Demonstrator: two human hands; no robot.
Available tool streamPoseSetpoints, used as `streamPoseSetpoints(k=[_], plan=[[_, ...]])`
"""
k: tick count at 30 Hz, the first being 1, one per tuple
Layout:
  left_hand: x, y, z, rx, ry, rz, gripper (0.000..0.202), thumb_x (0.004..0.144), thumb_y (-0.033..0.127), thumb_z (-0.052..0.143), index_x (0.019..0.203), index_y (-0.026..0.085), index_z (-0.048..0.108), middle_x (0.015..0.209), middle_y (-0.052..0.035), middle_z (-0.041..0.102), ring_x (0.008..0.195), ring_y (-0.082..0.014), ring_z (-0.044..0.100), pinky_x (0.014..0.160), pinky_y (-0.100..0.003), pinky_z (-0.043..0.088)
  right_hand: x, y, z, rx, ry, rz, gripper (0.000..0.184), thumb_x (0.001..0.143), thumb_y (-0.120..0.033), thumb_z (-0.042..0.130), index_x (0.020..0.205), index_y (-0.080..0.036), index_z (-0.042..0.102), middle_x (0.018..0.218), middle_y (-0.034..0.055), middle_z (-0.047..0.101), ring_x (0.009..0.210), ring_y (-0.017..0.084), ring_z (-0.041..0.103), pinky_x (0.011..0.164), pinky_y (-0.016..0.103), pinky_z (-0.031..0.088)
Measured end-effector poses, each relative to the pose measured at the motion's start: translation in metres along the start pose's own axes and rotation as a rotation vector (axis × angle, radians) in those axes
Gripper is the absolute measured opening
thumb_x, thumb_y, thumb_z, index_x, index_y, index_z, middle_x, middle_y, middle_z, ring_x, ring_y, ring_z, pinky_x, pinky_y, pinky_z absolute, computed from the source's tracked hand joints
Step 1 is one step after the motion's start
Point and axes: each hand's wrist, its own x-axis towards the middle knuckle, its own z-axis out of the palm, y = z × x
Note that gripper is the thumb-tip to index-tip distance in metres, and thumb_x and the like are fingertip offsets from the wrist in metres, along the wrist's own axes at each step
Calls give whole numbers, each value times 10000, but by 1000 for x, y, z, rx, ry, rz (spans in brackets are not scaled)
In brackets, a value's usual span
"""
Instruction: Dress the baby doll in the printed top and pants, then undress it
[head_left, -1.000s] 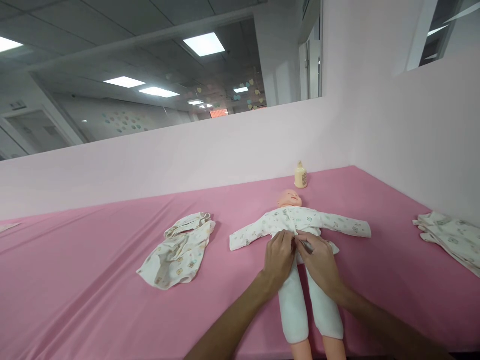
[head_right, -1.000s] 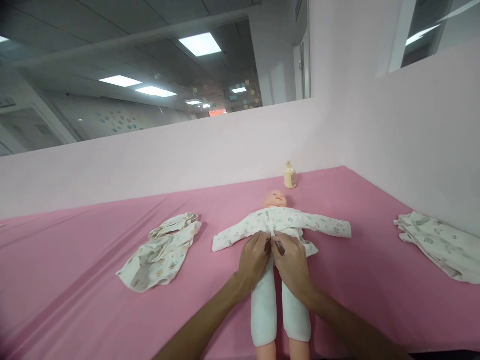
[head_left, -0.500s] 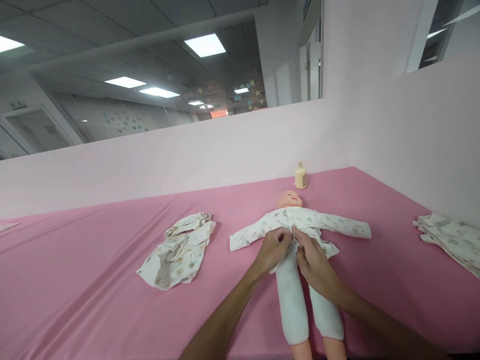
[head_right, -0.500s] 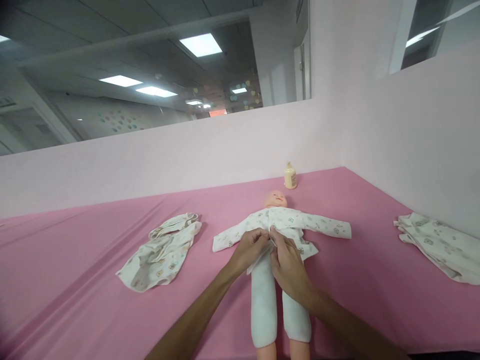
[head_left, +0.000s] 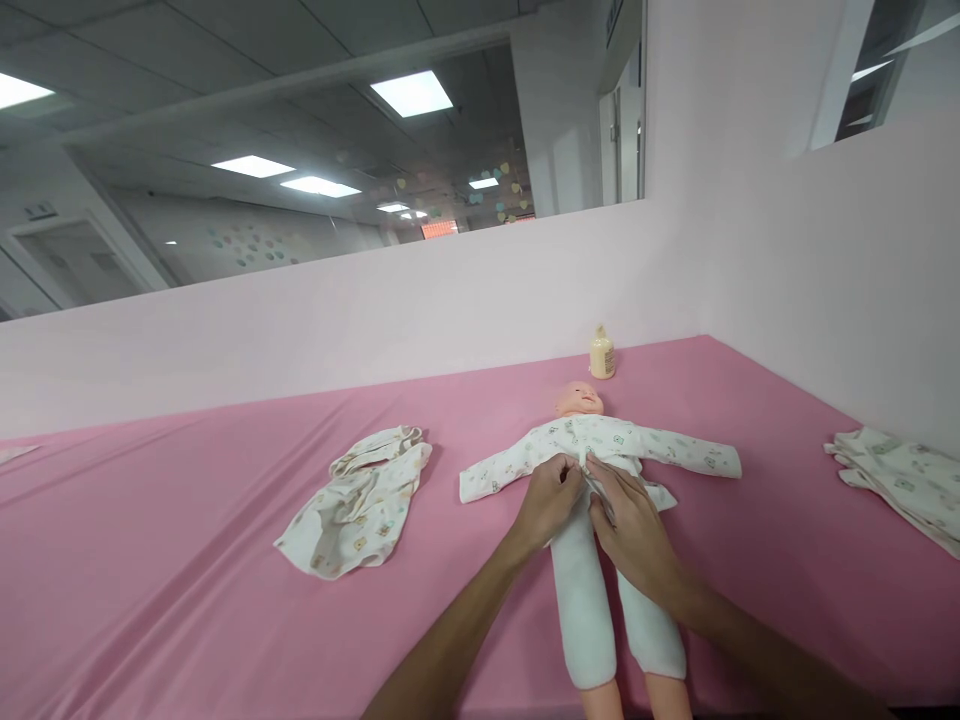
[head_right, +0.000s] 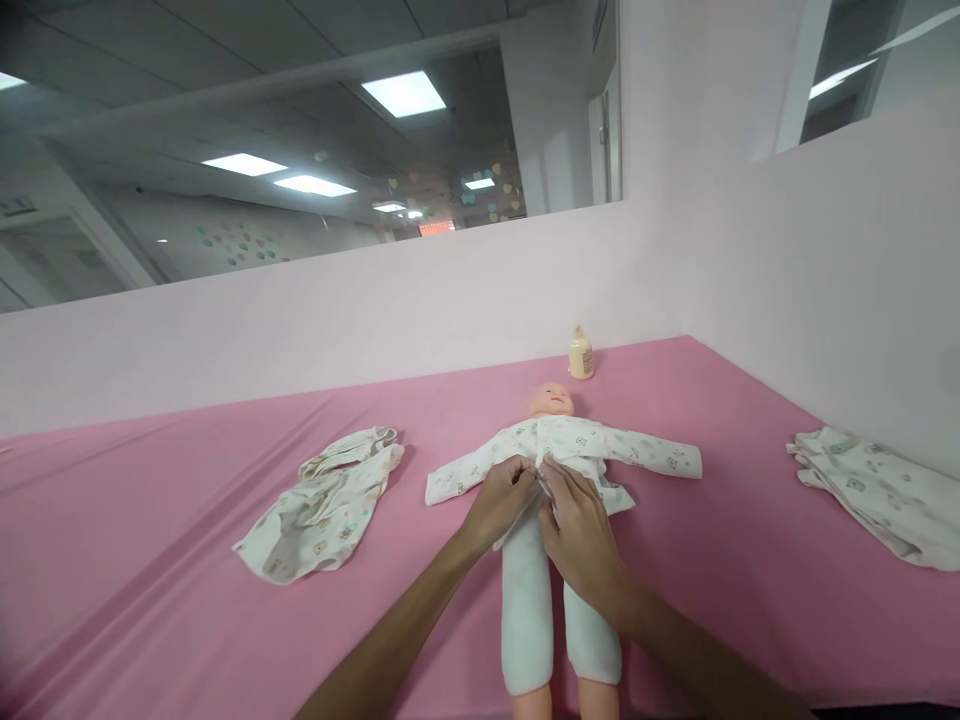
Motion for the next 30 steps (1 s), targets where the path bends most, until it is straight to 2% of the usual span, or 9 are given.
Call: streamPoseSetpoints(k=[5, 9, 11, 14, 17, 20, 24, 27, 30], plan=[[3, -1, -6, -84, -53, -96, 209, 844, 310, 467, 704, 161, 514, 676, 35, 464, 642, -105, 391, 604, -232, 331, 1, 1, 0, -54, 43, -46, 454, 861, -124, 416, 1281, -214, 561, 1318, 66, 600, 1235, 244, 533, 1039, 468, 446], [3, 0, -8, -90, -77, -87, 214, 841, 295, 480, 677, 159, 508, 658, 40, 436, 628, -96, 375, 599, -227, 322, 1, 2, 0, -38, 24, -68, 433, 873, -135, 412, 1269, -219, 564, 1334, 62, 587, 1241, 236, 525, 1047, 463, 433], [3, 1, -9, -93, -85, -80, 209, 848, 296, 485, 702, 155, 534, 682, 30, 472, 650, -100, 412, 621, -230, 345, 1, 3, 0, -30, 0, -69, 444, 872, -135, 409, 1284, -225, 548, 1348, 54, 575, 1256, 226, 511, 1056, 450, 424], [-1, 5, -12, -116, -115, -62, 202, 858, 337, 506, 870, 154, 590, 830, -9, 576, 777, -131, 524, 717, -251, 412, -1, 6, 1, -76, 6, -37, 495, 866, -145, 416, 1351, -222, 481, 1356, 56, 565, 1260, 232, 501, 1039, 443, 432], [-13, 8, -17, 56, -142, -41, 298, 863, 384, 512, 1066, 176, 579, 884, -17, 600, 813, -161, 556, 725, -279, 435, -9, 12, 0, -149, 67, -14, 496, 849, -136, 422, 1336, -217, 477, 1286, 66, 597, 1198, 249, 534, 976, 438, 459], [-32, 6, -18, 363, -150, -14, 304, 864, 365, 496, 1100, 191, 574, 869, -21, 598, 805, -186, 556, 710, -307, 433, -18, 23, -6, -195, 135, -34, 359, 851, -110, 399, 1132, -232, 586, 1122, 58, 638, 1078, 239, 572, 907, 417, 470], [-51, 2, -17, 613, -152, 61, 319, 852, 337, 526, 1143, 210, 555, 1097, -63, 599, 1032, -233, 552, 843, -356, 432, -23, 38, -21, -203, 194, -14, 209, 912, -199, 402, 927, -223, 609, 907, 49, 636, 896, 222, 583, 828, 402, 476], [-58, -1, -21, 706, -157, 86, 311, 885, 330, 495, 1173, 222, 541, 1161, -72, 582, 1096, -245, 543, 863, -372, 442, -20, 47, -33, -175, 162, 64, 229, 939, -304, 407, 828, -224, 590, 839, 41, 628, 825, 218, 580, 769, 389, 486], [-64, -9, -29, 751, -185, 161, 303, 931, 307, 422, 1202, 231, 533, 1189, -74, 576, 1077, -231, 560, 868, -367, 458, -17, 52, -44, -98, 57, 120, 280, 951, -357, 394, 780, -228, 574, 819, 34, 619, 789, 205, 586, 721, 364, 498]])
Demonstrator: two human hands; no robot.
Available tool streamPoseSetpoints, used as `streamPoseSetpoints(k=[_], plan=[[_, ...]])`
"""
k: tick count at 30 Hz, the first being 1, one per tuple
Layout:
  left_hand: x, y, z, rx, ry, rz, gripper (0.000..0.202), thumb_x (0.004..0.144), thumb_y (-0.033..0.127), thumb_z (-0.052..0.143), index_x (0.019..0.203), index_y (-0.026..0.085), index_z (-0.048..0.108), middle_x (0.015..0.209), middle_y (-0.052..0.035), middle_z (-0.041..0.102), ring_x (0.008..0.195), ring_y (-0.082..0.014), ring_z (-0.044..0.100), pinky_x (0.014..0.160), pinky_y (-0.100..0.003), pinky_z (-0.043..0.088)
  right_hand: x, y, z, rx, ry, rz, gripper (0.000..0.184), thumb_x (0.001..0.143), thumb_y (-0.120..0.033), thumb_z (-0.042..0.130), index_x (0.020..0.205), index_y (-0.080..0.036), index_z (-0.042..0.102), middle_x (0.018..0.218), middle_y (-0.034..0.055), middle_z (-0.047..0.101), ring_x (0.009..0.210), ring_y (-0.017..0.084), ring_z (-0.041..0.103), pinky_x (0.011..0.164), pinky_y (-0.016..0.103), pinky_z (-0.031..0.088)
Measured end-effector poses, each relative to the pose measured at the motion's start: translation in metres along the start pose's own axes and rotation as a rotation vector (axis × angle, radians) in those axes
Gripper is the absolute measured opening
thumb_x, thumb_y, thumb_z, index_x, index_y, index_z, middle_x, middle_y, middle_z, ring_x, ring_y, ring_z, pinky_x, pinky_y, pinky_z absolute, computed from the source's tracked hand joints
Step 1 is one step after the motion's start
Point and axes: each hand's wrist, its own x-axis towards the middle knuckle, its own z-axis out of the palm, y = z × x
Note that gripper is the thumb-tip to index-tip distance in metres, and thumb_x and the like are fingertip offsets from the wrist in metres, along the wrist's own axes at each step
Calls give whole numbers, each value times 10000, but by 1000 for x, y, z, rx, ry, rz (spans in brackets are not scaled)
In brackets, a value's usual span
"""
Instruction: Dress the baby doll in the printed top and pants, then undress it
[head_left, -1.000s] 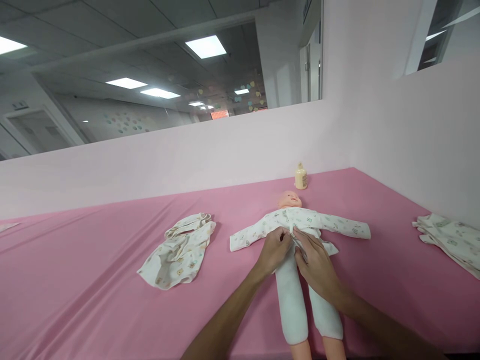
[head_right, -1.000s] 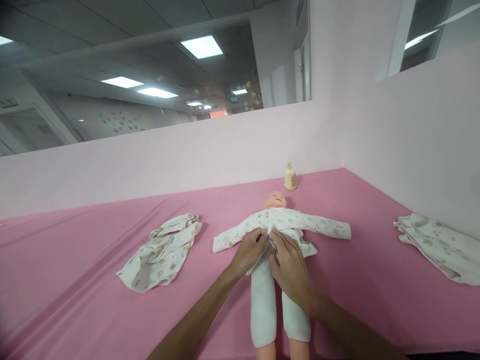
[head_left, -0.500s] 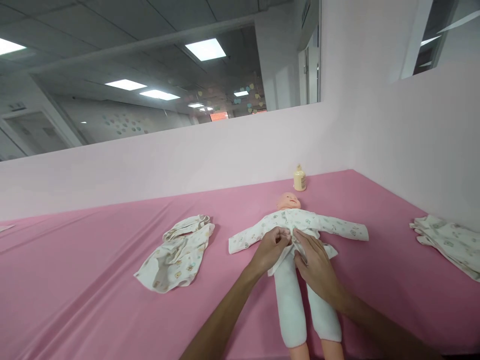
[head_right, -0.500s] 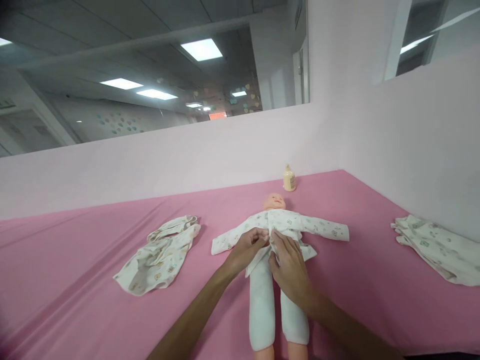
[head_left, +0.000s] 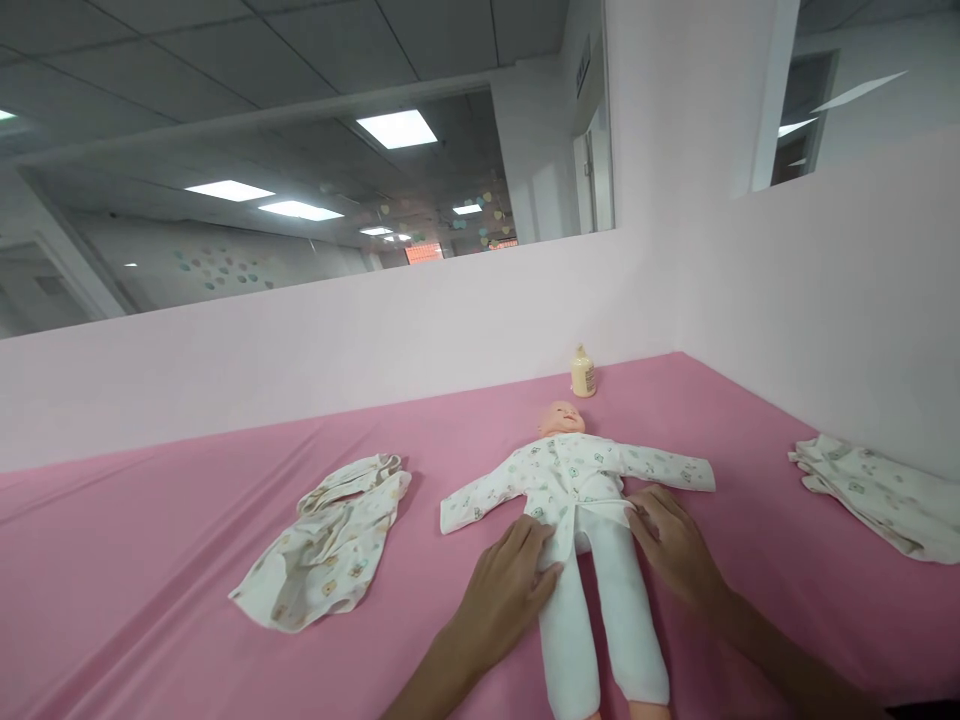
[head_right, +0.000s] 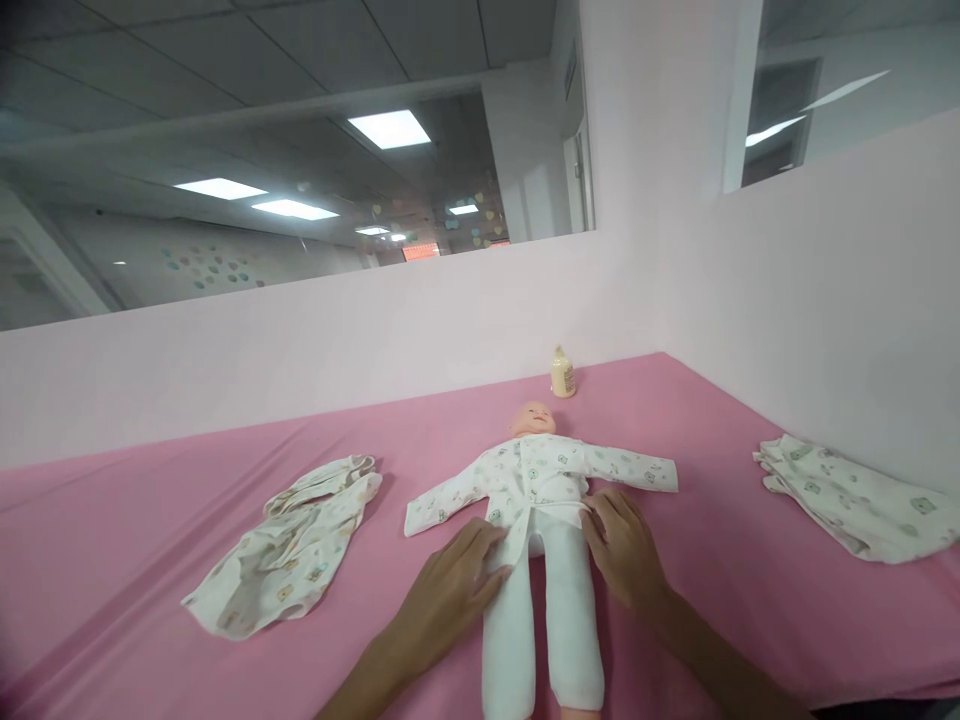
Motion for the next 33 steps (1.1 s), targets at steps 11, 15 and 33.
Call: streamPoseSetpoints(k=[11, 15, 33], plan=[[23, -33, 0, -55, 147, -44, 351, 971, 387, 286, 831, 218, 560, 834, -46, 641, 763, -210, 590, 701, -332, 445, 28, -1, -13, 119, -123, 159, 248, 898, -321, 399, 787, -217, 595, 595, -12, 561, 583, 173, 537, 557, 288, 401], [76, -47, -18, -100, 199, -157, 331, 954, 437, 284, 841, 217, 504, 800, -24, 614, 717, -196, 559, 662, -308, 417, 72, 1, -8, 326, -90, 366, 178, 861, -303, 420, 831, -212, 570, 513, -43, 515, 501, 153, 514, 499, 254, 368], [68, -65, 6, -608, -85, -395, 146, 770, 334, 474, 759, 194, 515, 671, 24, 531, 603, -129, 477, 571, -245, 349, 86, 39, 37, 171, -84, 293, 217, 772, -149, 486, 982, -186, 525, 781, -1, 617, 739, 162, 559, 671, 266, 392]])
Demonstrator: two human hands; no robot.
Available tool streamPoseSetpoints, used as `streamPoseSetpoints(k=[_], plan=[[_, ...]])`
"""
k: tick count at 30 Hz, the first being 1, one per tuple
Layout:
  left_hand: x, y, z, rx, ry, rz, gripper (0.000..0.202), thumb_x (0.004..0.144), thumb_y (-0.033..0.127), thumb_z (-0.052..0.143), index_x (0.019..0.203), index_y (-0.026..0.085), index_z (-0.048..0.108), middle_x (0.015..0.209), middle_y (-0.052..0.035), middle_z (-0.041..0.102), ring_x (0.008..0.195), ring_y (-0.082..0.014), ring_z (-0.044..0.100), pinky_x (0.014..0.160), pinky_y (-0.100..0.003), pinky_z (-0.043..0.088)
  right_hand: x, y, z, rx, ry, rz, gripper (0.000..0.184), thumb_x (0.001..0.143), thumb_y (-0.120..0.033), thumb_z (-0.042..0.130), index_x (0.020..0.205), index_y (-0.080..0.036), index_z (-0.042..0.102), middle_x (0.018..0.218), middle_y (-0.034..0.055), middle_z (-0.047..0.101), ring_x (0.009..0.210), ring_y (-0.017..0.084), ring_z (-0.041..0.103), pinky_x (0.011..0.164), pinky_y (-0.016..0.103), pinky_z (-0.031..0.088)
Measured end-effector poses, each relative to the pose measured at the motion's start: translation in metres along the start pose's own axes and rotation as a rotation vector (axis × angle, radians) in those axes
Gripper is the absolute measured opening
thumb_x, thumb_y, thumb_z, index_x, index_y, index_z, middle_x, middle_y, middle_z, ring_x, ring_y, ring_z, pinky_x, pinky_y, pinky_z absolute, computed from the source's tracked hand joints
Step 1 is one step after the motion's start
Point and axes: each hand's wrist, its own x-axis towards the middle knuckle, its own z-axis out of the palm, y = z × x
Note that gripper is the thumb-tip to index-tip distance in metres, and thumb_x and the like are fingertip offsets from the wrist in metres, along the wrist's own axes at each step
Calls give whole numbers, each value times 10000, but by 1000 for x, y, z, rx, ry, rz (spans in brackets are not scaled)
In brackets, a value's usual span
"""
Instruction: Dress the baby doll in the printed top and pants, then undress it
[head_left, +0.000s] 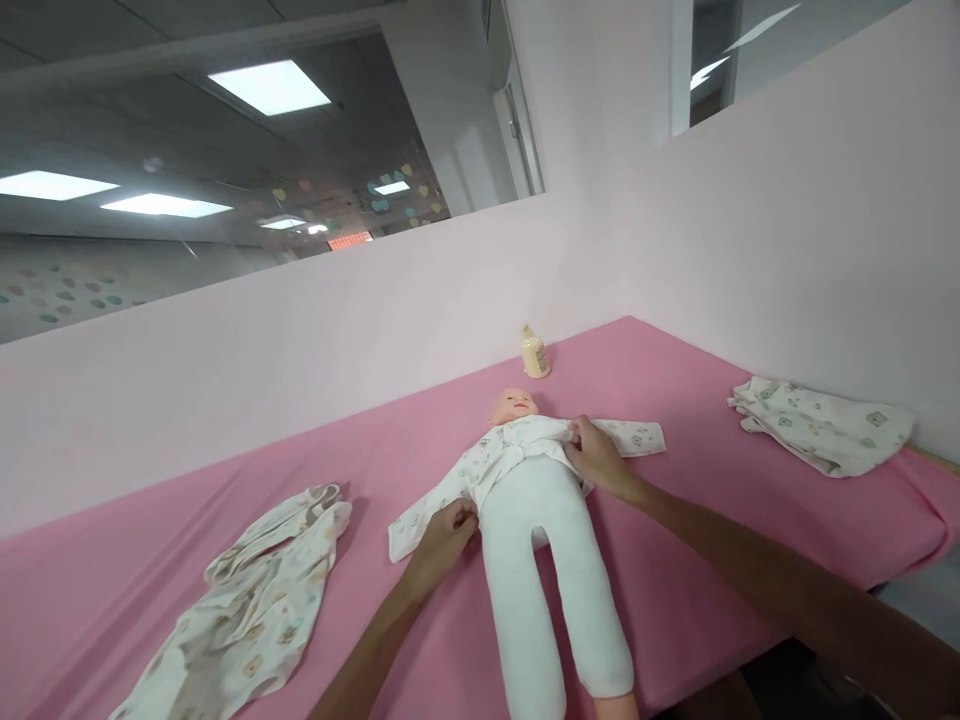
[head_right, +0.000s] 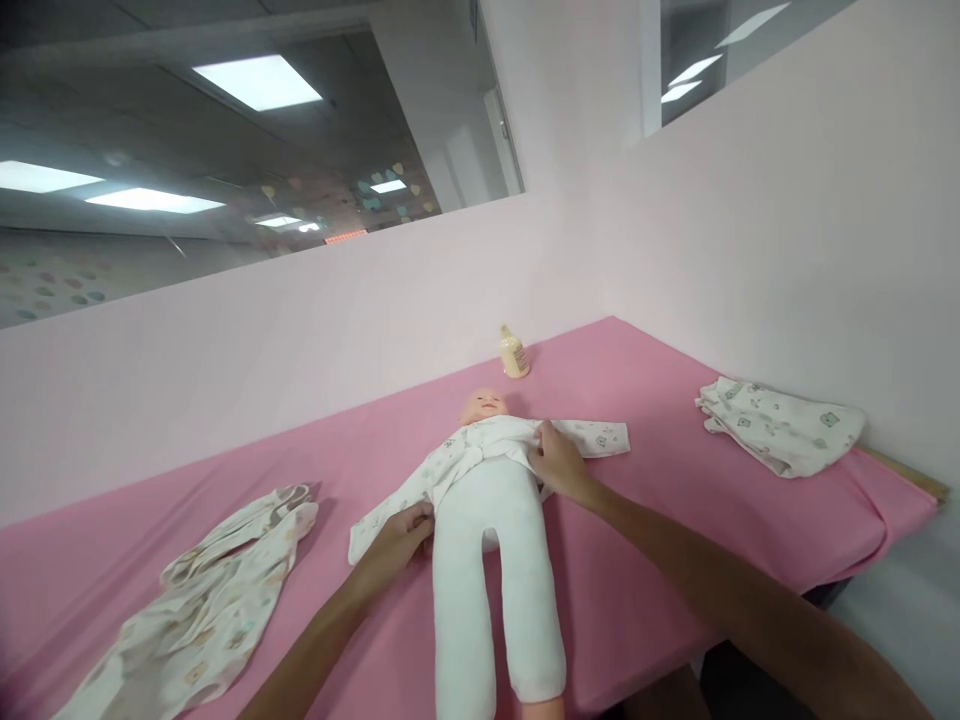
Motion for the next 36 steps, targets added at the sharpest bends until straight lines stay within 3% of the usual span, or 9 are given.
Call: streamPoseSetpoints(k=[5, 9, 12, 15, 19, 23, 27, 31, 36], plan=[[-4, 0, -1, -295, -156, -123, 188, 756, 364, 538, 723, 191, 472, 613, 12, 553, 534, -113, 456, 496, -232, 288, -20, 14, -13, 44, -253, 34, 128, 727, -124, 489, 831, -195, 513, 742, -11, 600, 684, 145, 549, 601, 244, 371], [-6, 1, 1, -175, -95, -118, 170, 771, 339, 530, 722, 180, 496, 616, 7, 566, 539, -113, 469, 516, -235, 320, -29, 17, -23, -5, -297, 32, 20, 752, -201, 518, 766, -197, 504, 728, -2, 597, 644, 146, 524, 560, 250, 344], [-9, 1, 5, -64, -34, -59, 129, 780, 302, 495, 731, 183, 507, 619, 23, 535, 552, -116, 455, 534, -239, 335, -34, 14, -30, -166, -250, 75, 194, 746, -333, 593, 683, -208, 459, 677, 0, 573, 605, 151, 483, 525, 261, 296], [-11, 1, 8, 31, -40, 74, 116, 791, 304, 502, 771, 191, 519, 731, 5, 577, 649, -146, 513, 600, -258, 388, -38, 9, -38, -190, -296, 103, 256, 728, -370, 632, 635, -212, 453, 637, 2, 567, 572, 148, 465, 504, 266, 275], [-8, -5, 11, 338, -31, 177, 119, 836, 230, 422, 801, 193, 530, 835, -44, 627, 753, -203, 566, 653, -295, 405, -41, 3, -41, -142, -386, 24, 177, 748, -289, 605, 628, -213, 500, 674, 13, 610, 587, 157, 510, 507, 262, 297], [0, -16, 17, 877, 194, 300, 189, 807, 80, 370, 791, 180, 529, 860, -107, 649, 766, -252, 582, 626, -318, 343, -44, -2, -38, -198, -329, -164, 138, 753, -115, 527, 661, -214, 555, 712, 19, 645, 636, 168, 560, 553, 265, 330], [4, -22, 18, 1096, 339, 339, 257, 812, 30, 336, 852, 159, 555, 847, -146, 648, 831, -281, 604, 626, -321, 331, -46, -2, -39, -220, -305, -275, 240, 789, -55, 447, 672, -229, 565, 706, 10, 654, 635, 170, 575, 582, 274, 350], [8, -20, 14, 990, 393, 290, 221, 851, 100, 327, 831, 177, 534, 804, -105, 640, 743, -251, 593, 591, -302, 304, -47, 2, -39, -224, -221, -313, 251, 829, -82, 442, 679, -235, 576, 739, 11, 667, 683, 181, 595, 618, 277, 375], [18, -6, 6, 334, 340, 99, 204, 850, 368, 444, 747, 204, 509, 649, -10, 591, 592, -184, 530, 559, -263, 326, -39, 11, -38, -326, -166, -273, 176, 835, -138, 516, 677, -197, 567, 730, 9, 638, 670, 151, 554, 645, 259, 362]])
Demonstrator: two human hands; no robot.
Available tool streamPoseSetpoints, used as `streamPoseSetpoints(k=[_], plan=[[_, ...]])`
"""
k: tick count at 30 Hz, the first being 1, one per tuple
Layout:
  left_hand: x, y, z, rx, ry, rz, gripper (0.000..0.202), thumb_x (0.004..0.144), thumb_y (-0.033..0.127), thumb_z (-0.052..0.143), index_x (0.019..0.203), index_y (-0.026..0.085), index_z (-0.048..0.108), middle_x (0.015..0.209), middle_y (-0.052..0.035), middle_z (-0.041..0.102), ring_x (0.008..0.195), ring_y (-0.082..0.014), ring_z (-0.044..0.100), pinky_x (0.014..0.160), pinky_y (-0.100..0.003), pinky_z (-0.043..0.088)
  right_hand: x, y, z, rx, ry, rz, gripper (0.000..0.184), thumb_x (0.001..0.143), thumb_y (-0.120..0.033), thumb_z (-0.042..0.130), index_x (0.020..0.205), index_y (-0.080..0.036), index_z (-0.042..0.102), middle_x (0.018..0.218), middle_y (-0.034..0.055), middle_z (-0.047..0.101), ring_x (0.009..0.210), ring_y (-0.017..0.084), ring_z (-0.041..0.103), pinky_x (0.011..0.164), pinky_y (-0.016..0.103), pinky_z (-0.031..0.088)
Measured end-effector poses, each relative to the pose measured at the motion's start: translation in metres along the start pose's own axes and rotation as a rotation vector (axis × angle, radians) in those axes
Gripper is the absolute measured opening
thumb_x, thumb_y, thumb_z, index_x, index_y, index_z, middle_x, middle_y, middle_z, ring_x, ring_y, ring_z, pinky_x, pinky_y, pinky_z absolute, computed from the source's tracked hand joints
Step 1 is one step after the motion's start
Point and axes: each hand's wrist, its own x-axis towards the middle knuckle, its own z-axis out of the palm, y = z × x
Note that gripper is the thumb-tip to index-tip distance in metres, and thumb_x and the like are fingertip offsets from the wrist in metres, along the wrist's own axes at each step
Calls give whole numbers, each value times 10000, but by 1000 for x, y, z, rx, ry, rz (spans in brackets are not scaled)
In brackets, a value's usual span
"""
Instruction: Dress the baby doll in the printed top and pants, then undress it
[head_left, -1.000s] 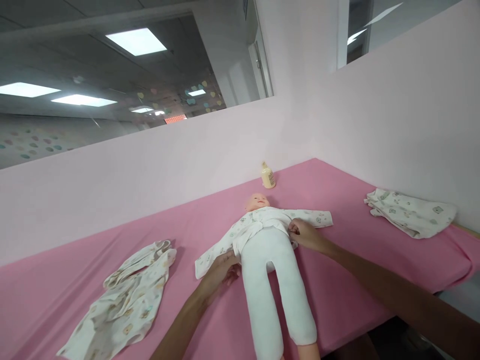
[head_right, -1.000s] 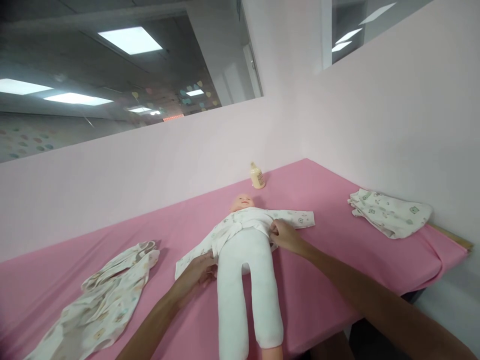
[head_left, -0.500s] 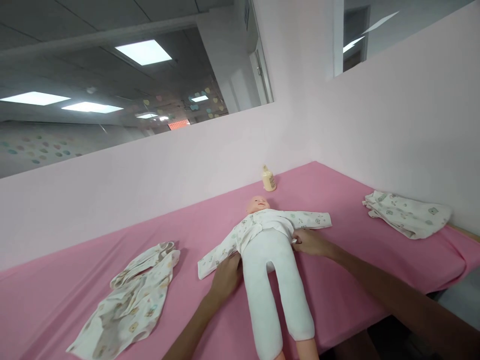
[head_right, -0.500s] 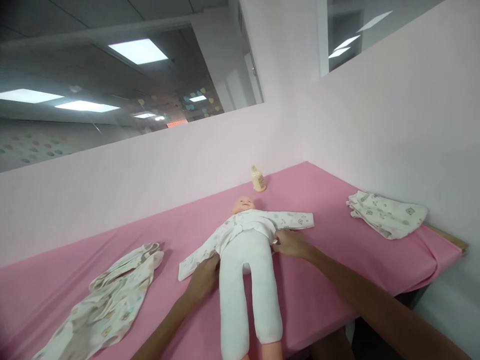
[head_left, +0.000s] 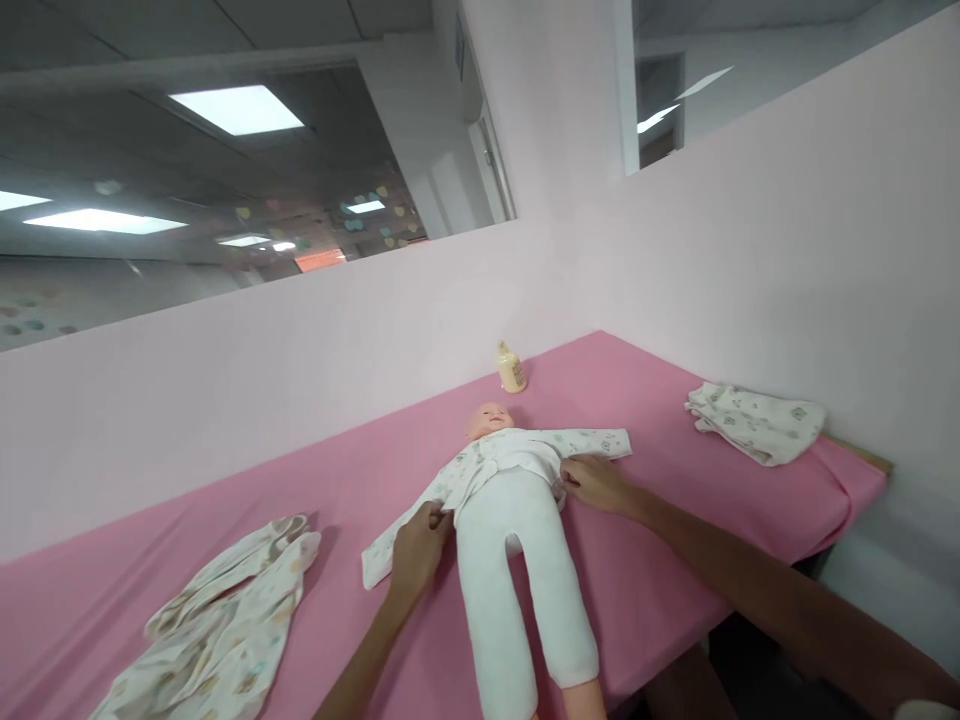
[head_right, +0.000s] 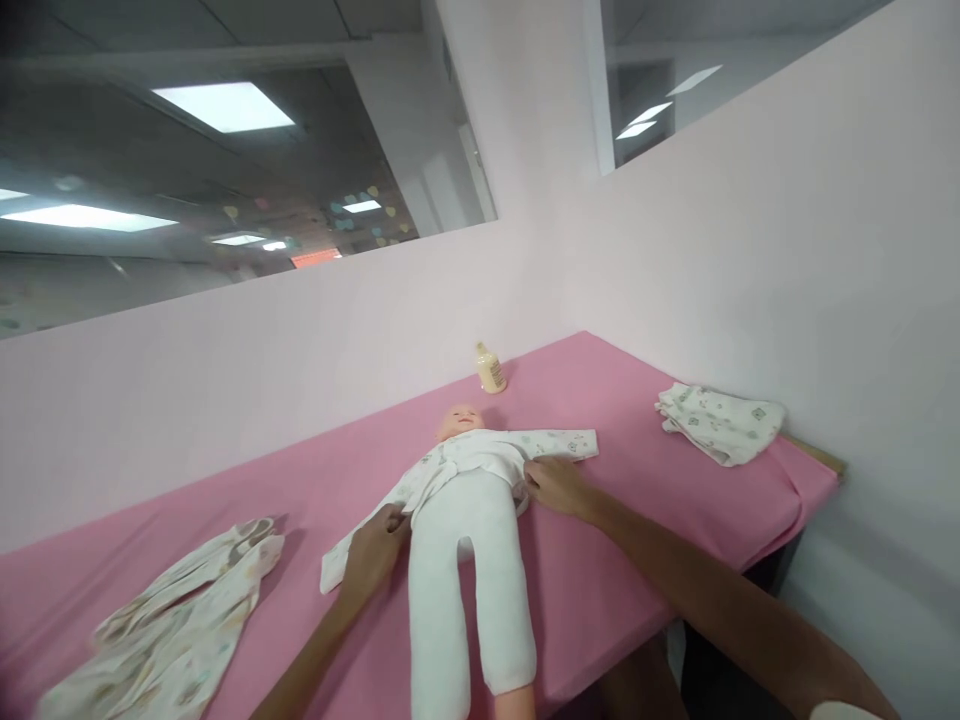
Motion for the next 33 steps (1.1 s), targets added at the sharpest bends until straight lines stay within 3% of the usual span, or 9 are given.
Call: streamPoseSetpoints(k=[5, 11, 14, 18, 21, 24, 26, 29, 33], plan=[[12, 10, -3, -370, 54, -132, 300, 745, 451, 554, 613, 198, 462, 549, 23, 512, 524, -148, 466, 533, -256, 343, -2, 27, -26, -184, 108, 208, 152, 899, -210, 466, 850, -188, 608, 864, 35, 647, 780, 160, 559, 709, 272, 373], [17, 14, -1, 88, 115, -73, 456, 821, 595, 410, 564, 219, 389, 507, -12, 512, 556, -200, 472, 572, -284, 325, -54, 86, -96, -757, 141, 544, 282, 891, -144, 427, 1102, -74, 600, 1205, 226, 565, 1124, 333, 482, 938, 436, 320], [12, 19, -4, 186, 116, -48, 438, 840, 591, 362, 593, 229, 371, 515, -22, 513, 540, -214, 465, 558, -288, 313, -74, 110, -128, -728, 76, 736, 294, 848, -78, 432, 1063, -28, 627, 1146, 251, 601, 1097, 347, 516, 907, 441, 333], [-3, 27, -15, 168, 164, 41, 419, 859, 547, 337, 588, 228, 320, 493, -12, 470, 512, -198, 441, 565, -290, 317, -74, 119, -162, -605, 122, 761, 243, 853, -125, 428, 901, -87, 663, 989, 170, 674, 922, 256, 603, 744, 321, 386], [-20, 43, -22, 35, 175, 100, 430, 858, 561, 362, 591, 224, 350, 505, 3, 452, 507, -179, 420, 565, -289, 330, -61, 97, -180, -333, 315, 706, 299, 900, -278, 390, 870, -134, 651, 852, 83, 687, 770, 193, 607, 629, 263, 390], [-45, 80, -28, -191, 70, 169, 431, 842, 618, 430, 774, 213, 560, 728, -22, 610, 637, -191, 521, 629, -298, 402, -52, 44, -186, 332, 511, 493, 327, 828, -459, 546, 888, -155, 650, 761, 26, 670, 667, 174, 588, 566, 253, 408], [-64, 113, -32, -318, -9, 256, 494, 812, 621, 511, 1086, 219, 592, 1001, -54, 651, 782, -207, 573, 718, -315, 447, -52, -3, -182, 626, 417, 337, 349, 791, -502, 618, 908, -175, 655, 755, 16, 668, 632, 159, 589, 561, 253, 430], [-90, 157, -39, -457, -122, 340, 632, 803, 555, 583, 1335, 239, 454, 1237, -92, 578, 920, -221, 587, 783, -328, 473, -59, -72, -168, 740, 183, 189, 361, 794, -538, 628, 821, -180, 657, 644, -9, 612, 511, 119, 517, 472, 232, 379], [-106, 178, -46, -543, -169, 581, 318, 820, 396, 595, 1068, 197, 597, 1032, -77, 636, 833, -195, 566, 732, -284, 459, -74, -122, -148, 715, 25, -37, 351, 836, -494, 611, 707, -169, 592, 632, -26, 524, 551, 94, 441, 500, 220, 341]])
